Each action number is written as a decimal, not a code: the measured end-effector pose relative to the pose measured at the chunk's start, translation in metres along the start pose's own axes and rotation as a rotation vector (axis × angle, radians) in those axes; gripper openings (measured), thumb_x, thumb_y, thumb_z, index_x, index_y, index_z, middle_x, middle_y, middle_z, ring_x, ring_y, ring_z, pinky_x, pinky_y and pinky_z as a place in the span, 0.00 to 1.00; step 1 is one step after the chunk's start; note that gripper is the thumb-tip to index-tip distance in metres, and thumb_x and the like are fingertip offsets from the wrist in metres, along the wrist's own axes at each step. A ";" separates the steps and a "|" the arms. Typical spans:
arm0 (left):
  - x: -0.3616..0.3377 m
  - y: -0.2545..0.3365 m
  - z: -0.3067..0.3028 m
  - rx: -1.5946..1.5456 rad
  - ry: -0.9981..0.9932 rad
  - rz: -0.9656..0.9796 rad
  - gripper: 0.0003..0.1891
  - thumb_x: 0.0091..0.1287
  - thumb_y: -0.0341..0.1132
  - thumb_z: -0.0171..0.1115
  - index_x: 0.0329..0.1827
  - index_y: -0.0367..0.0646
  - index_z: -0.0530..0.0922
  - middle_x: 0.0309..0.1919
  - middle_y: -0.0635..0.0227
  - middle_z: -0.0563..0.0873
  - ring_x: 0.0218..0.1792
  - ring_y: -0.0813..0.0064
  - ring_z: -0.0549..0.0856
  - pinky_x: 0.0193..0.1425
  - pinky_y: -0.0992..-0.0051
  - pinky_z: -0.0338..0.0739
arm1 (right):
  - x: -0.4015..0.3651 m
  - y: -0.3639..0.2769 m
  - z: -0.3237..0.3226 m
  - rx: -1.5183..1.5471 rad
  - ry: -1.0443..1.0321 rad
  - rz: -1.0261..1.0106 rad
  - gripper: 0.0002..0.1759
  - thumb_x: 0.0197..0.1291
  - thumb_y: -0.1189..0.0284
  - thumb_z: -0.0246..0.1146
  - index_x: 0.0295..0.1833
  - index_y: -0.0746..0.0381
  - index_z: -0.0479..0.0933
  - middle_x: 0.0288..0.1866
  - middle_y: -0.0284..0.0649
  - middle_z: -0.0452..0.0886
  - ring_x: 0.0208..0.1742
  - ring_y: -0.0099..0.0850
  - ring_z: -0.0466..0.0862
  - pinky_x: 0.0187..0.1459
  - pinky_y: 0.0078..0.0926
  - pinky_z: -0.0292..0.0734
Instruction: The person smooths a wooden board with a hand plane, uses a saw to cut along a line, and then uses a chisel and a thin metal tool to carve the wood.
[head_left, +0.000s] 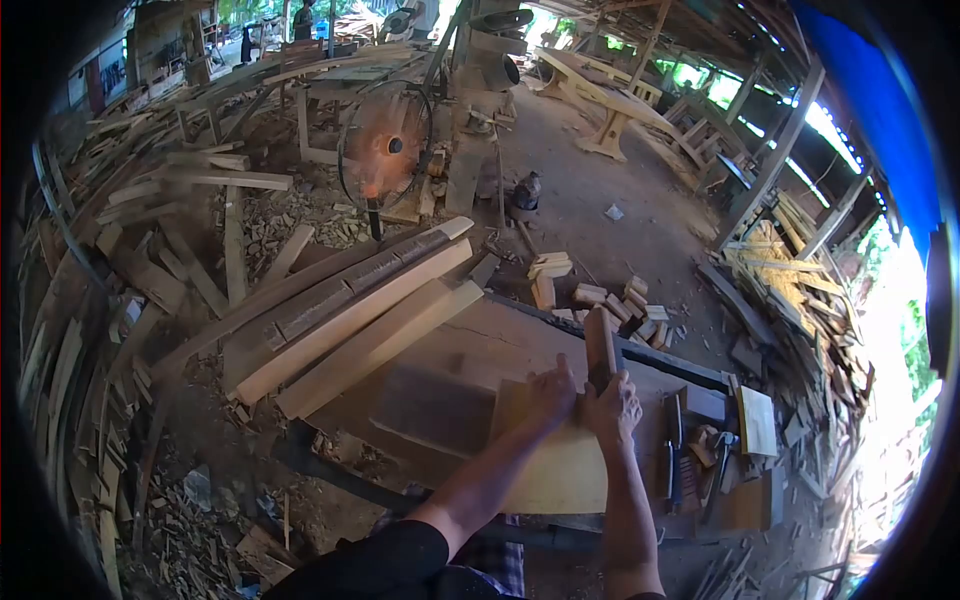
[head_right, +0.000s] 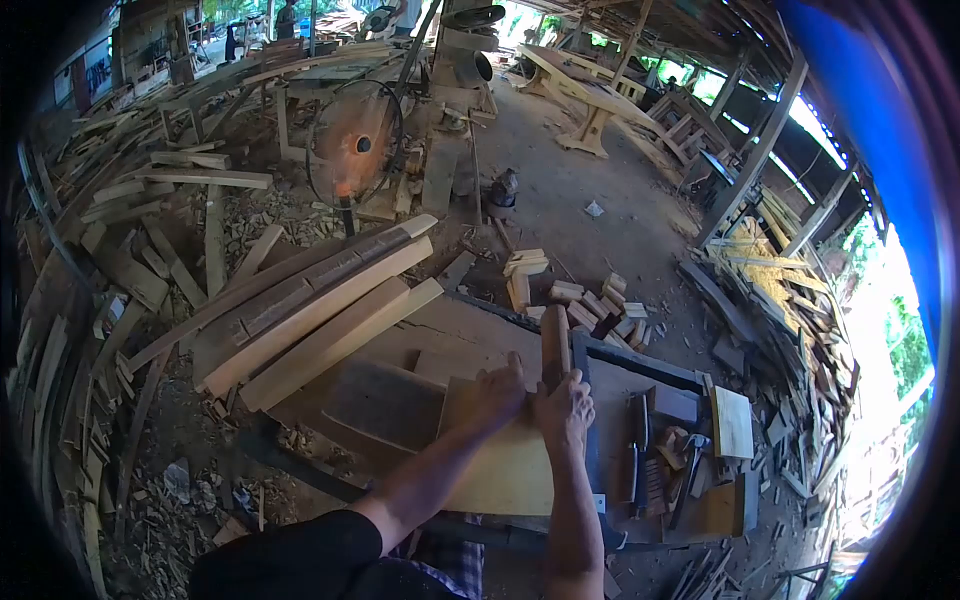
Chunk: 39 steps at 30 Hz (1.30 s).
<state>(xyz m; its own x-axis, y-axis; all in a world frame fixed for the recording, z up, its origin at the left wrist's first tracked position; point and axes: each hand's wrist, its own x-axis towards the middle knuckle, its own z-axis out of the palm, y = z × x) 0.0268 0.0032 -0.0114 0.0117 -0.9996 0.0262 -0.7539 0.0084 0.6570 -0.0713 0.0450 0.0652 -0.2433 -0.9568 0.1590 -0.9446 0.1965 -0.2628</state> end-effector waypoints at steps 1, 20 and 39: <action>0.002 -0.006 0.006 0.084 0.066 0.051 0.27 0.70 0.33 0.48 0.71 0.30 0.61 0.39 0.53 0.87 0.42 0.56 0.87 0.60 0.46 0.69 | -0.008 0.003 0.000 -0.003 0.024 -0.005 0.24 0.59 0.59 0.65 0.51 0.66 0.68 0.47 0.57 0.78 0.50 0.56 0.81 0.50 0.51 0.75; 0.002 0.004 -0.002 0.073 0.069 0.042 0.12 0.72 0.33 0.42 0.54 0.41 0.68 0.38 0.50 0.88 0.43 0.52 0.87 0.49 0.54 0.72 | -0.056 0.031 -0.007 -0.025 0.000 0.007 0.28 0.58 0.59 0.65 0.55 0.67 0.67 0.48 0.56 0.76 0.50 0.54 0.80 0.50 0.50 0.75; 0.001 0.010 -0.007 0.031 0.021 -0.014 0.10 0.70 0.31 0.45 0.52 0.43 0.69 0.39 0.51 0.88 0.46 0.53 0.87 0.51 0.55 0.71 | -0.144 0.046 -0.030 -0.031 -0.165 0.096 0.31 0.57 0.58 0.66 0.57 0.68 0.67 0.46 0.55 0.75 0.50 0.53 0.79 0.48 0.50 0.76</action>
<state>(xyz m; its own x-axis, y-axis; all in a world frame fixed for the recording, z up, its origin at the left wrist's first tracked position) 0.0232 0.0022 0.0004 0.0356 -0.9988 0.0334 -0.7735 -0.0064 0.6337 -0.0864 0.1984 0.0587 -0.2954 -0.9551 -0.0238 -0.9258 0.2923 -0.2397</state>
